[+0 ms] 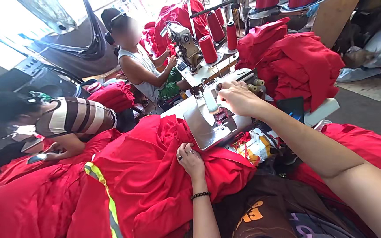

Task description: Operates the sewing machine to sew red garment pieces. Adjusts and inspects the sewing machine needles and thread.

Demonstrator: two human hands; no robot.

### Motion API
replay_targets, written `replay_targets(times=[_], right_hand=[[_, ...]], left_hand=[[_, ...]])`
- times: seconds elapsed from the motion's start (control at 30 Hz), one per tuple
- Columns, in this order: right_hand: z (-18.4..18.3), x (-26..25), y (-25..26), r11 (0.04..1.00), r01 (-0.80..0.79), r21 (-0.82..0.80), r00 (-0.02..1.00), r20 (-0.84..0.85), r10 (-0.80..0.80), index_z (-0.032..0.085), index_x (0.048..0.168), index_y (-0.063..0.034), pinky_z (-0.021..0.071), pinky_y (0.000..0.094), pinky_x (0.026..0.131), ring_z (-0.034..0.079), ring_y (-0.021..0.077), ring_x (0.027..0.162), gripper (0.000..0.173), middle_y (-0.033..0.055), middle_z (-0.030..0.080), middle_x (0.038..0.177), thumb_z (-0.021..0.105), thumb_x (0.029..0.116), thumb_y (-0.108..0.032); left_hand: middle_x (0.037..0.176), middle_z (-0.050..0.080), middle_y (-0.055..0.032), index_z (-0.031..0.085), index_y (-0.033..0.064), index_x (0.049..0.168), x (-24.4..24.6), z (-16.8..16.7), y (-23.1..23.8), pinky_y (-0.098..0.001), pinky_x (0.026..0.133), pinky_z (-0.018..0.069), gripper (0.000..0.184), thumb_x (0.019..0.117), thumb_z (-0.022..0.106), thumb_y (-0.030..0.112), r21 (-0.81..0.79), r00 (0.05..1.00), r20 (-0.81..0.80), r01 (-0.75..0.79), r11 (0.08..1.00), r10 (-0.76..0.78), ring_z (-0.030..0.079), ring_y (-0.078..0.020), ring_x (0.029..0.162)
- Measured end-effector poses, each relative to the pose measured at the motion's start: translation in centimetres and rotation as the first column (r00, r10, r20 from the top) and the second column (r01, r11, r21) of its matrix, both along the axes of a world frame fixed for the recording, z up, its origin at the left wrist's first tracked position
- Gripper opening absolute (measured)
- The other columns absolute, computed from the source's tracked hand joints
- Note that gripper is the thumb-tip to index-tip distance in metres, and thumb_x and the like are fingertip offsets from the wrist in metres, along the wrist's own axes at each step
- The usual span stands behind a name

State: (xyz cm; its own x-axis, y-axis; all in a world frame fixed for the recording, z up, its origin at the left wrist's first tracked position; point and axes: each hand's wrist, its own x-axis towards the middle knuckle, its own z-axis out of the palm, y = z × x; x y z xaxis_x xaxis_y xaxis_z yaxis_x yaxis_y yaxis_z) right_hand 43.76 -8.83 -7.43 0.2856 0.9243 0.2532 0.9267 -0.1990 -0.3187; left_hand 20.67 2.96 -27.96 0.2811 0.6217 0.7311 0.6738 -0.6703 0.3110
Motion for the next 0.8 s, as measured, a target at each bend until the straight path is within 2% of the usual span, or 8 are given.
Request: replay_targets(times=[0.17,0.27,0.43,0.5,0.6,0.7,0.8], right_hand=[[-0.1,0.5,-0.3,0.992,-0.097,0.082,0.978,-0.177,0.111,0.071,0.102,-0.0065,0.0413,0.0567,0.098,0.06,0.0308,0.114,0.014,0.012,0.068,0.109,0.059,0.1004,-0.012],[0.3,0.7,-0.2,0.996,-0.063,0.07,0.966,-0.246,0.078,0.068,0.11,-0.006,0.0427,0.0559,0.1,0.065,0.0277,0.103,0.017,0.0109,0.07,0.1,0.053,0.1036,-0.011],[1.5,0.1,0.0,1.0,-0.008,0.002,0.956,-0.293,0.009,0.067,0.115,-0.0066,0.0467,0.0529,0.098,0.066,0.0271,0.101,0.02,0.0112,0.07,0.102,0.05,0.106,-0.012],[1.7,0.3,0.0,0.999,-0.009,0.03,0.942,-0.334,0.019,0.067,0.115,-0.0057,0.0521,0.0493,0.092,0.067,0.0258,0.099,0.02,0.0119,0.069,0.104,0.051,0.1061,-0.012],[1.4,1.4,0.2,0.979,0.065,0.193,0.89,-0.455,0.03,0.066,0.117,-0.003,0.0567,0.0471,0.084,0.068,0.0246,0.091,0.019,0.0139,0.069,0.105,0.055,0.1036,-0.01],[2.1,2.4,0.4,0.948,0.228,0.223,0.785,-0.618,-0.043,0.052,0.137,-0.0035,0.0576,0.0376,0.069,0.067,0.0192,0.073,0.033,0.0117,0.069,0.097,0.049,0.1047,-0.006],[2.7,3.4,0.8,0.933,0.294,0.206,0.648,-0.76,-0.036,0.041,0.15,-0.0061,0.0531,0.0281,0.054,0.06,0.0135,0.055,0.042,0.0091,0.069,0.084,0.045,0.1091,-0.013]], left_hand=[[0.116,0.068,-0.017,0.07,0.0061,0.104,-0.1,0.0,-0.1,-0.0509,0.103,0.0438,0.024,0.0992,0.047,0.005,-0.001,1.0,0.007,0.012,1.0,-0.012,0.06,-0.0373,0.119],[0.115,0.068,-0.0161,0.07,0.0069,0.104,0.0,0.0,-0.1,-0.051,0.103,0.0433,0.024,0.0992,0.046,0.005,0.0,1.0,0.014,0.007,1.0,-0.007,0.06,-0.0368,0.119],[0.116,0.068,-0.0154,0.07,0.0077,0.104,0.0,-0.1,0.0,-0.0499,0.104,0.0433,0.025,0.1003,0.046,0.006,0.0,1.0,0.015,0.008,1.0,-0.008,0.06,-0.0362,0.119],[0.116,0.068,-0.0161,0.07,0.007,0.104,0.0,0.0,0.0,-0.0502,0.104,0.0431,0.024,0.1,0.046,0.005,-0.002,1.0,0.02,0.011,1.0,-0.011,0.06,-0.0365,0.119],[0.116,0.068,-0.018,0.071,0.0051,0.105,0.0,0.1,0.0,-0.0525,0.103,0.0445,0.024,0.0994,0.048,0.006,-0.017,1.0,0.015,0.012,1.0,-0.012,0.061,-0.0384,0.118],[0.116,0.068,-0.0178,0.071,0.0053,0.104,0.0,0.0,0.0,-0.0523,0.102,0.045,0.023,0.0987,0.049,0.005,-0.017,1.0,0.013,0.005,1.0,-0.004,0.061,-0.0382,0.118],[0.117,0.068,-0.0173,0.071,0.0062,0.104,0.0,-0.1,0.1,-0.0522,0.102,0.0445,0.023,0.099,0.049,0.005,-0.013,1.0,0.02,0.005,1.0,-0.004,0.06,-0.0381,0.119]])
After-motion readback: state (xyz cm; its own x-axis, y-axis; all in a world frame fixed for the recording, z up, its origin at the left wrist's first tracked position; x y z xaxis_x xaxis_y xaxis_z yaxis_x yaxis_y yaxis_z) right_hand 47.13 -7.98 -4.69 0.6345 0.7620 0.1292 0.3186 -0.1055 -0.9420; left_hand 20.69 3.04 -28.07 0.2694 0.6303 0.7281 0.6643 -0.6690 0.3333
